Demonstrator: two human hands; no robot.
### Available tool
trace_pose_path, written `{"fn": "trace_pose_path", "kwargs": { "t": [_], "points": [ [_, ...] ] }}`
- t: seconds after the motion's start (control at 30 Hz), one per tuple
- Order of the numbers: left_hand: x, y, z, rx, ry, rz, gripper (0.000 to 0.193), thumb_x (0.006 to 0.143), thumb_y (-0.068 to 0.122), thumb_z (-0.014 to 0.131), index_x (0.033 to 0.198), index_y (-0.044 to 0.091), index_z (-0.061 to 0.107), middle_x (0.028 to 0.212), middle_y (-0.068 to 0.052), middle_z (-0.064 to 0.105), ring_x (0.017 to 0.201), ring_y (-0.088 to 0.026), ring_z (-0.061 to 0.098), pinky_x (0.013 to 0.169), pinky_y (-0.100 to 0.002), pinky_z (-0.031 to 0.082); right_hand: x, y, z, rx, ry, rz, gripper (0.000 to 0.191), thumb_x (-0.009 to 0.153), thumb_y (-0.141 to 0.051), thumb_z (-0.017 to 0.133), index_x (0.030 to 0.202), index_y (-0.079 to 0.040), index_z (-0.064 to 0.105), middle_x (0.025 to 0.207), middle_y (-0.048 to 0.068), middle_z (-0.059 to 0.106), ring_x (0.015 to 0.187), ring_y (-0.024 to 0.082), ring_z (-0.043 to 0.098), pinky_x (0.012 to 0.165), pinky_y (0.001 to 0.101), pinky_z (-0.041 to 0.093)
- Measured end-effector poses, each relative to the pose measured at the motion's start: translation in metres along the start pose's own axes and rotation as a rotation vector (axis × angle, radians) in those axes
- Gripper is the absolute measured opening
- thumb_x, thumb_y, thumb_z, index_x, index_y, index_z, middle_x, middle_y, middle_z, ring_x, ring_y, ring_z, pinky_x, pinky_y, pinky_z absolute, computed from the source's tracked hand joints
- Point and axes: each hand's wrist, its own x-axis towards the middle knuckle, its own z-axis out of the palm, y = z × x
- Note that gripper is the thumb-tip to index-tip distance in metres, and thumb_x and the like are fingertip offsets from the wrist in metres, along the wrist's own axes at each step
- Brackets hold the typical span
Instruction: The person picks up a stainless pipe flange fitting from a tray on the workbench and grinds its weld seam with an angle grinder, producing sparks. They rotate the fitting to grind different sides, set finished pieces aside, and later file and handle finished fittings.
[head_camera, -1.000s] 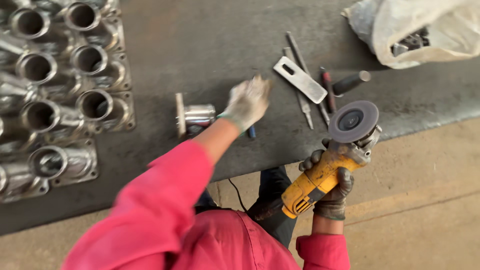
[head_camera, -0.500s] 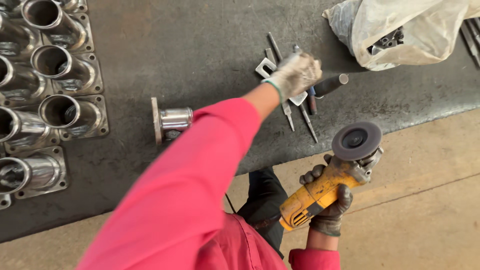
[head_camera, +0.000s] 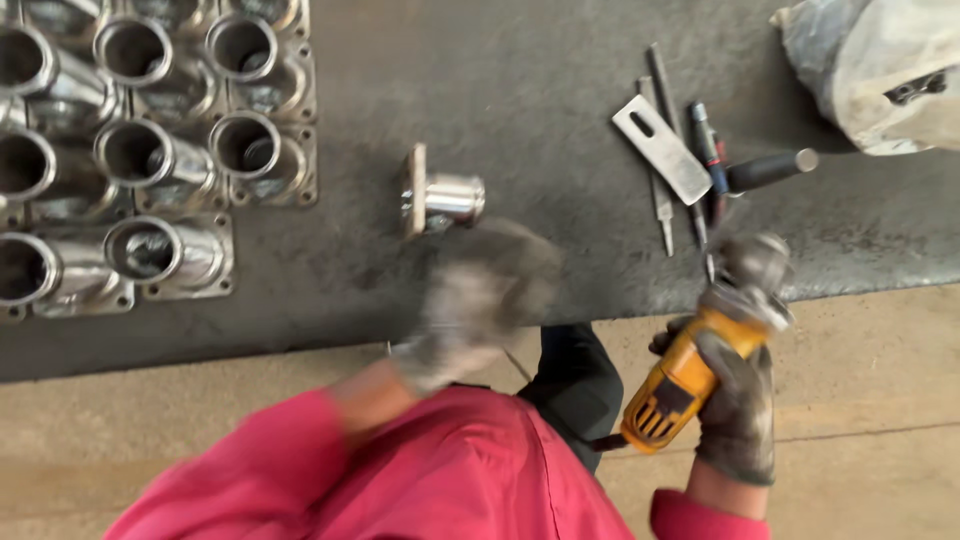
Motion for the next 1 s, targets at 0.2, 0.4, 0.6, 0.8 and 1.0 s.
{"fn": "trace_pose_path", "kwargs": {
  "t": [0.2, 0.4, 0.6, 0.8, 1.0],
  "points": [
    [-0.01, -0.051, -0.101, 0.113, 0.234, 0.003, 0.064, 0.102, 0.018, 0.073, 0.15, -0.004, 0.036, 0.097, -0.017, 0.071, 0.077, -0.028, 0.069, 0.068, -0.041, 0.056, 0.003, -0.04, 0.099, -0.279, -0.216, 0.044, 0.059, 0.077, -0.005, 0.077, 0.133, -0.001, 0.059, 0.119, 0.003, 0.068, 0.101, 0.016, 0.066, 0.085, 0.0322, 0.056],
    [-0.032, -0.07, -0.094, -0.122, 0.049, -0.152, 0.068, 0.102, 0.017, 0.069, 0.159, 0.003, 0.034, 0.102, -0.018, 0.074, 0.078, -0.026, 0.077, 0.07, -0.04, 0.061, 0.01, -0.059, 0.153, -0.57, -0.273, 0.157, 0.059, 0.073, -0.004, 0.08, 0.129, -0.005, 0.064, 0.109, 0.004, 0.071, 0.096, 0.013, 0.067, 0.083, 0.0307, 0.057],
    [-0.064, -0.061, -0.089, -0.006, 0.065, -0.027, 0.069, 0.096, 0.009, 0.07, 0.157, 0.007, 0.039, 0.124, -0.023, 0.068, 0.105, -0.041, 0.07, 0.085, -0.044, 0.058, 0.006, -0.06, 0.168, -0.691, -0.301, 0.217, 0.063, 0.069, -0.005, 0.082, 0.129, -0.008, 0.064, 0.112, 0.003, 0.074, 0.101, 0.012, 0.069, 0.088, 0.03, 0.057],
    [-0.066, -0.064, -0.092, 0.03, 0.001, -0.04, 0.075, 0.085, -0.001, 0.065, 0.156, 0.004, 0.04, 0.122, -0.024, 0.066, 0.105, -0.043, 0.067, 0.087, -0.047, 0.056, 0.003, -0.059, 0.173, -0.661, -0.322, 0.235, 0.065, 0.068, -0.008, 0.083, 0.131, -0.008, 0.066, 0.113, 0.002, 0.074, 0.101, 0.012, 0.068, 0.089, 0.0308, 0.056],
    [-0.063, -0.056, -0.098, 0.003, -0.042, -0.126, 0.076, 0.082, -0.005, 0.062, 0.155, 0.005, 0.042, 0.107, -0.021, 0.066, 0.095, -0.038, 0.071, 0.081, -0.045, 0.058, 0.013, -0.051, 0.176, -0.752, -0.302, 0.3, 0.069, 0.066, -0.01, 0.087, 0.131, -0.01, 0.064, 0.112, 0.002, 0.074, 0.1, 0.013, 0.069, 0.089, 0.0316, 0.057]
  ]
}}
